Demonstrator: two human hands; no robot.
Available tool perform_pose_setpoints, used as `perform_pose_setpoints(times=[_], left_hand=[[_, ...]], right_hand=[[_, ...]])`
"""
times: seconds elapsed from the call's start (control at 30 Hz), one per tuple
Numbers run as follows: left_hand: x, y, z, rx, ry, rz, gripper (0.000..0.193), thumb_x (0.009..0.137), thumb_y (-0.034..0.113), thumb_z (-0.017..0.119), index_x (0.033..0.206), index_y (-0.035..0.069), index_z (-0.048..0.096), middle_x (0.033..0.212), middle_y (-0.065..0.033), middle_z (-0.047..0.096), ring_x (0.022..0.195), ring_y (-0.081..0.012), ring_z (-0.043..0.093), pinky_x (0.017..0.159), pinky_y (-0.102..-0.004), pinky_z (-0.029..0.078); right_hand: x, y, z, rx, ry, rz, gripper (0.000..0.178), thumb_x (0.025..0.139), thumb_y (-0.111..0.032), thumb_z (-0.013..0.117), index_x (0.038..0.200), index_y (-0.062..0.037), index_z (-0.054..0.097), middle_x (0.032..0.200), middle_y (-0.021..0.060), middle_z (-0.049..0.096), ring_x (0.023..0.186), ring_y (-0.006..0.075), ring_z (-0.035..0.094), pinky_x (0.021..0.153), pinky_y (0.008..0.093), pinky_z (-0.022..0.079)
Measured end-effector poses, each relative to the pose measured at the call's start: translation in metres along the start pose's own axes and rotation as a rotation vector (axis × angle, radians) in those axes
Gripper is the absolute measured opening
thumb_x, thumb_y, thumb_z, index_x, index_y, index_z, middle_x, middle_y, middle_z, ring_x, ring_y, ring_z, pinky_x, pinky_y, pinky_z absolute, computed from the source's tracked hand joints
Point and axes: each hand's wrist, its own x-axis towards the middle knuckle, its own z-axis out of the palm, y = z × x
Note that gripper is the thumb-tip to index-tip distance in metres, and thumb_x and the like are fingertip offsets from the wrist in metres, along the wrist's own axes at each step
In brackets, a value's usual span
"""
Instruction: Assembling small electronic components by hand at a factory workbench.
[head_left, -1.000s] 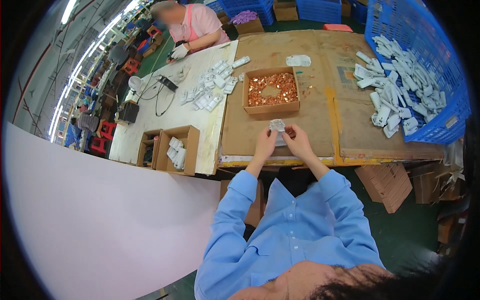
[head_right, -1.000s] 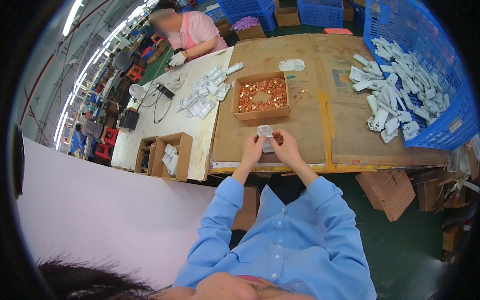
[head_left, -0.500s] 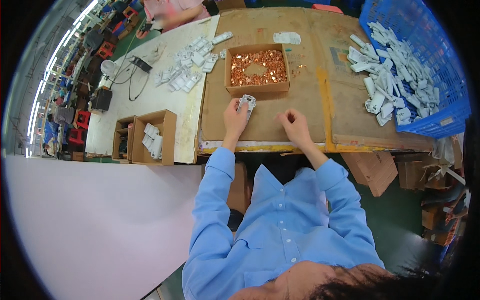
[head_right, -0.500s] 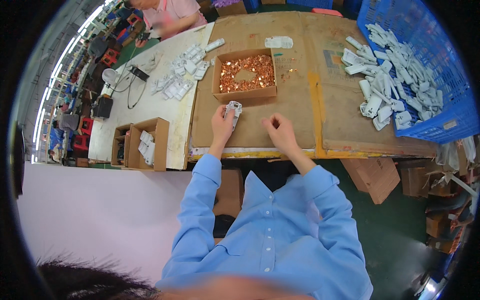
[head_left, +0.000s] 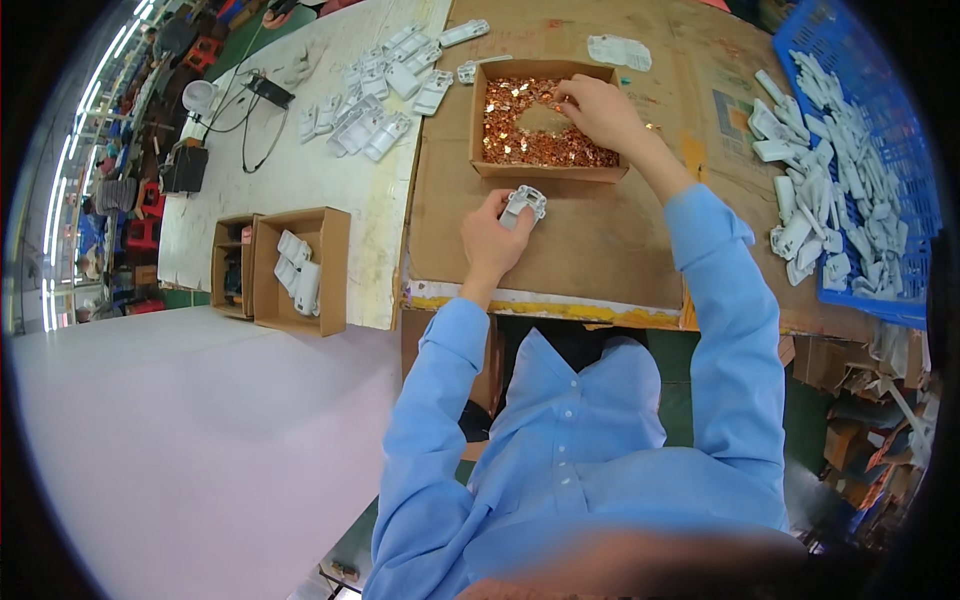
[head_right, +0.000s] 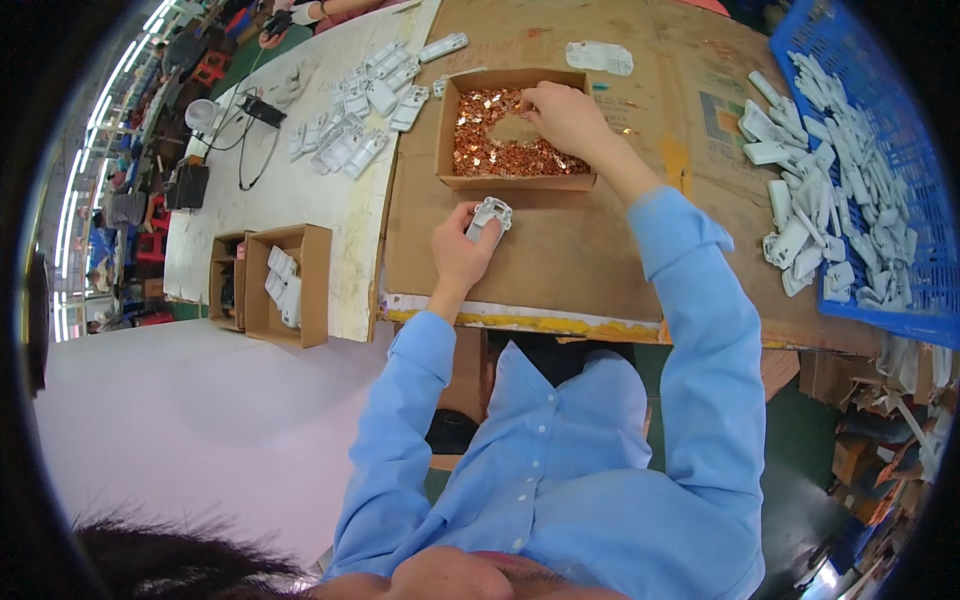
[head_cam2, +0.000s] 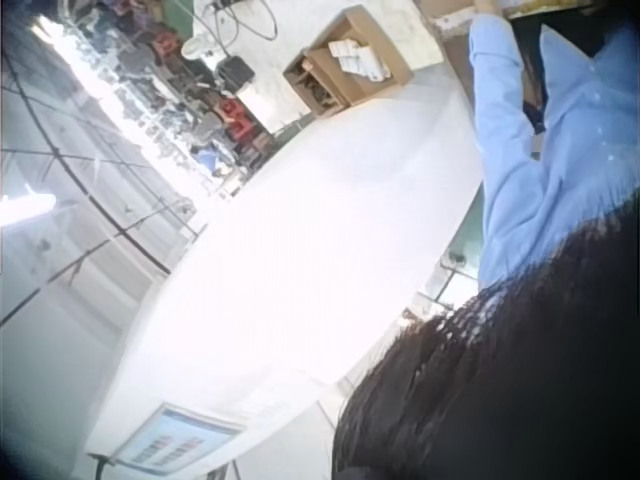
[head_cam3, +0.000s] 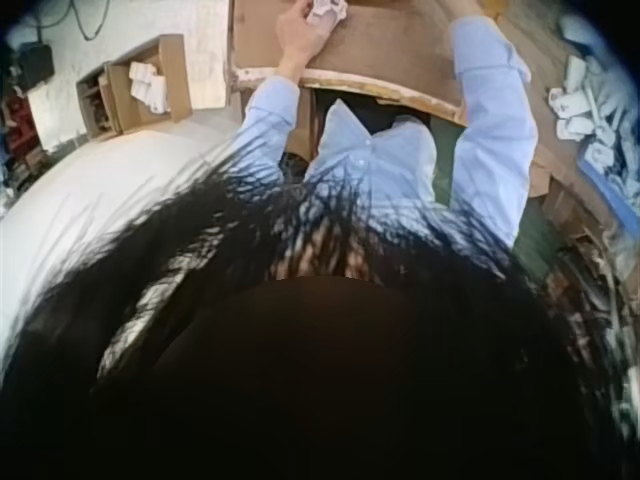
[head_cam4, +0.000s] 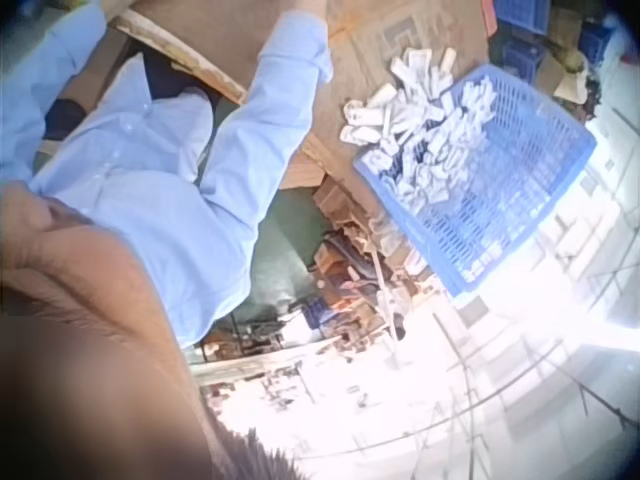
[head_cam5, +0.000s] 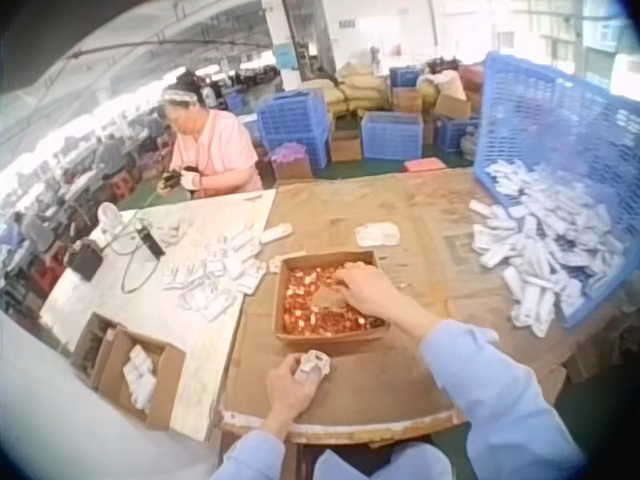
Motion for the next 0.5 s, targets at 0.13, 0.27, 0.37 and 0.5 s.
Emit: perform_pose_setpoints(times=[0.13,0.27,0.37,0.5], left_hand=[[0.001,0.004,-0.001,0.041,0.001,-0.014,0.03,0.078,0.031,0.071,0.099,0.01,0.069,0.084,-0.0117,0.073,0.076,-0.0313,0.071,0.068,-0.0402,0.055],[0.001,0.005,-0.002,0.027,-0.009,-0.002,0.029,0.078,0.031,0.071,0.098,0.011,0.069,0.083,-0.0119,0.073,0.076,-0.0325,0.07,0.068,-0.041,0.055],[0.001,0.005,-0.003,0.037,-0.007,0.017,0.029,0.078,0.03,0.071,0.099,0.011,0.069,0.083,-0.0123,0.072,0.076,-0.0333,0.07,0.068,-0.0416,0.055],[0.002,0.009,-0.004,0.079,-0.002,0.039,0.027,0.077,0.029,0.071,0.098,0.011,0.068,0.082,-0.0126,0.072,0.075,-0.0341,0.069,0.067,-0.0425,0.054]], right_hand=[[0.032,0.013,0.021,-0.222,-0.148,-0.101,0.012,0.084,-0.007,0.061,0.095,-0.0088,0.066,0.102,0.0118,0.063,0.096,0.0328,0.065,0.08,0.0463,0.052],[0.043,0.011,0.031,-0.433,-0.236,-0.159,0.015,0.08,-0.003,0.064,0.094,-0.0071,0.066,0.104,0.0107,0.064,0.101,0.0323,0.065,0.082,0.0453,0.055],[0.05,0.007,0.03,-0.497,-0.255,-0.189,0.015,0.08,-0.003,0.064,0.094,-0.0038,0.069,0.105,0.0133,0.068,0.1,0.0321,0.067,0.08,0.0431,0.057],[0.053,0.004,0.032,-0.567,-0.263,-0.204,0.014,0.078,-0.003,0.065,0.092,-0.0033,0.07,0.098,0.0146,0.07,0.095,0.0326,0.069,0.076,0.0433,0.058]])
